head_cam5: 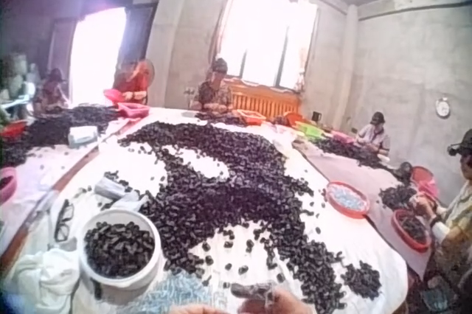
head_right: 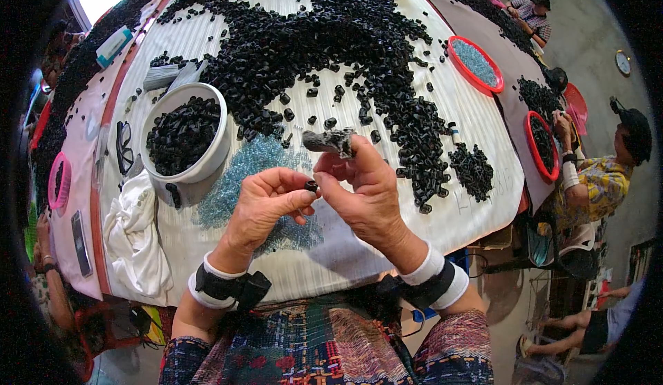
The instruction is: Sorting small black plastic shoe components on a large table in a shoe manufacturing facility.
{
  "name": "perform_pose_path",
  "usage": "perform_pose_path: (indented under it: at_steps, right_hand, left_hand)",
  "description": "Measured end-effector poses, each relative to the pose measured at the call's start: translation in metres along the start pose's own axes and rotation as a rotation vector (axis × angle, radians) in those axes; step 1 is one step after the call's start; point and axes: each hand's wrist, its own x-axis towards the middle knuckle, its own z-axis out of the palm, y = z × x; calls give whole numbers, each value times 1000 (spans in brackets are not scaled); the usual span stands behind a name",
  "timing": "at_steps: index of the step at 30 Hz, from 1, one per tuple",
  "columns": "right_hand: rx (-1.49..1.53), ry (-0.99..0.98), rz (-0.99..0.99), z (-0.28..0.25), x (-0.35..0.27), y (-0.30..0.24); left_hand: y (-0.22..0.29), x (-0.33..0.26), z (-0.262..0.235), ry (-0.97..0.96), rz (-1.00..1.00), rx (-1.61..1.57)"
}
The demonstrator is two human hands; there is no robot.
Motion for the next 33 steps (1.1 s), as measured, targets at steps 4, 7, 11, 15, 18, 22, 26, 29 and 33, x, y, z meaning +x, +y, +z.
perform_pose_path:
  at_steps: [4,7,11,15,18,22,26,29,33]
  right_hand:
    - [-38,68,-16,6,-1,10]
    - [-89,69,-48,6,-5,14]
    - [-142,77,-84,7,-6,16]
    - [-453,94,-270,1,-8,22]
    - [-460,68,-285,1,-9,21]
    - [-525,47,-278,0,-9,20]
    - [-782,-48,-407,0,-10,10]
    - [-606,32,-278,1,-9,11]
    - [-619,4,-297,0,-7,15]
  left_hand:
    - [-1,0,0,-13,29,-43]
    - [-1,0,0,-6,26,-46]
    - [-1,0,0,14,47,-46]
    - [-1,0,1,38,62,-14]
    - [-3,0,2,46,112,4]
    - [-5,0,0,56,141,51]
    - [-5,0,1,60,149,117]
    - [-5,0,1,54,145,115]
    - [-5,1,0,51,138,147]
